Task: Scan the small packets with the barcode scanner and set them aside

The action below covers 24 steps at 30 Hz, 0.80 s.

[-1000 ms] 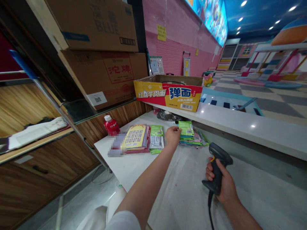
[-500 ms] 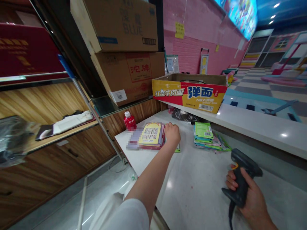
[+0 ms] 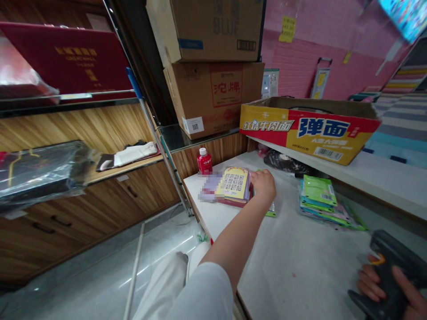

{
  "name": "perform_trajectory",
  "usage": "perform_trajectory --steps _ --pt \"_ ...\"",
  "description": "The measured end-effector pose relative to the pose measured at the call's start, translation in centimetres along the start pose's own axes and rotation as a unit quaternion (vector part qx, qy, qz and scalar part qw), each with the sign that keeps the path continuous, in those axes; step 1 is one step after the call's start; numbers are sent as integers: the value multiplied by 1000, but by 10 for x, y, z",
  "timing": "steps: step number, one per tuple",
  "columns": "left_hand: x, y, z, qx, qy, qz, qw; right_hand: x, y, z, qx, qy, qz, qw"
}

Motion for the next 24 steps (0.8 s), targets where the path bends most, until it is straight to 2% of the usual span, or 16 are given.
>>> perform_trajectory --steps 4,8,12,15,18,20,24 --pt "-6 2 0 -16 17 -61 998 -4 0 4 -7 17 -8 1000" --pt "-6 2 -1 -4 49 -168 985 -1 0 1 2 -6 -15 1000" --pt "-13 9 -10 19 26 -289 957 9 1 -5 1 -29 -57 998" --pt "-12 28 -29 10 -5 -401 916 21 0 -9 -15 -16 -91 996" --pt "1 51 -58 -6 -23 -537 843 34 -3 -14 -40 13 -153 987" --pt "14 63 -78 -14 -12 -595 803 43 -8 -20 -40 26 -200 979" --pt "31 84 -104 -37 -30 -637 770 63 -23 -35 -8 76 -302 950"
Point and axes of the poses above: each hand's wrist, its own z-axis towards the middle knuckle, its own x-axis out of the palm, y = z × x, the point moved 7 cm from there along z, towards the middle knuckle, and after that the axes turned 6 degrees about z, right-handed, at the moved point
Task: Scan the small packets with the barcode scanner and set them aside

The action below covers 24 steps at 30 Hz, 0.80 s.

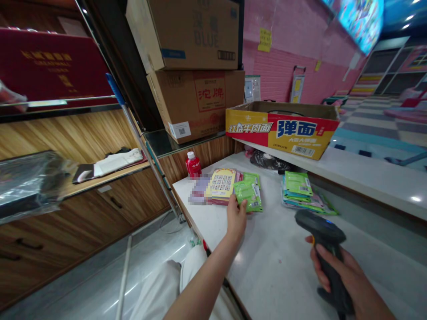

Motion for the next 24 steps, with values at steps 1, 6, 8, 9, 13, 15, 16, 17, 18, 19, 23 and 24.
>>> perform_trajectory --steps 1,6,8,9,13,15,16,17,18,19,23,24 --pt "-3 3 -3 -1 -6 -8 1000 5 0 -3 1 6 -25 1000" --pt "-7 6 -5 3 -19 -4 1000 24 -2 -15 -1 62 -135 989" --pt "-7 6 -4 7 -22 6 1000 24 -3 -17 3 59 -158 986" --pt "-8 6 -4 7 -22 9 1000 24 -4 -17 6 60 -167 984" --pt "-8 4 -6 1 -18 35 999 23 -6 -18 24 74 -188 979" --pt "-9 2 -8 4 -15 50 999 24 -4 -19 28 80 -188 979" --pt "-8 0 -8 7 -13 54 998 24 -3 -19 26 80 -187 979" --pt "-8 -1 -8 9 -11 56 998 25 -1 -20 25 78 -186 979" --pt "-8 -1 -8 10 -13 57 998 26 1 -22 22 75 -184 980" --pt "-8 -1 -8 11 -15 59 998 27 3 -23 21 72 -181 981" --pt "-9 1 -8 3 -21 52 998 31 6 -24 19 57 -165 985" --pt "-8 2 -7 -1 -13 45 999 30 8 -24 15 50 -159 986"
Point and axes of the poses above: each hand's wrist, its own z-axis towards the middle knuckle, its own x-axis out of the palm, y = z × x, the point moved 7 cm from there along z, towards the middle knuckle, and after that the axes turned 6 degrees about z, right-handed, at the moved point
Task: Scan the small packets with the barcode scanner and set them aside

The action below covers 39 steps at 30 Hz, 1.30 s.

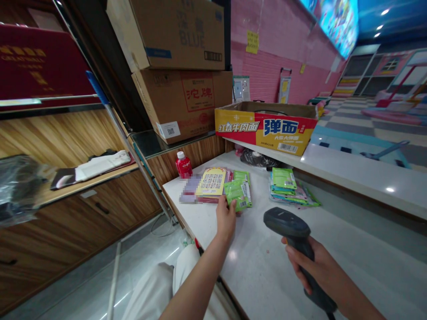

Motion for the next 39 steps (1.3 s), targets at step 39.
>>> perform_trajectory --steps 39 --pt "151 -58 -80 378 415 368 742 -84 45 4 -95 -179 214 956"
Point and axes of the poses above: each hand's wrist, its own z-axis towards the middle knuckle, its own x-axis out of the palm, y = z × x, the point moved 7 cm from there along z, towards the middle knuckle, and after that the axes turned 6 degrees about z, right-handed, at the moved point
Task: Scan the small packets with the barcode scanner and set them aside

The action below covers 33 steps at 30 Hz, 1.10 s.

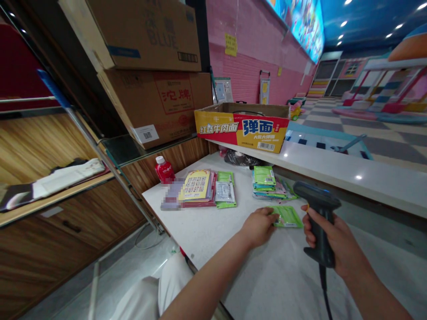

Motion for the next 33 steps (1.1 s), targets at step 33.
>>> perform_trajectory --steps 33 --pt "-62 128 -54 -374 -236 -139 886 5 -13 -1 46 61 -102 992"
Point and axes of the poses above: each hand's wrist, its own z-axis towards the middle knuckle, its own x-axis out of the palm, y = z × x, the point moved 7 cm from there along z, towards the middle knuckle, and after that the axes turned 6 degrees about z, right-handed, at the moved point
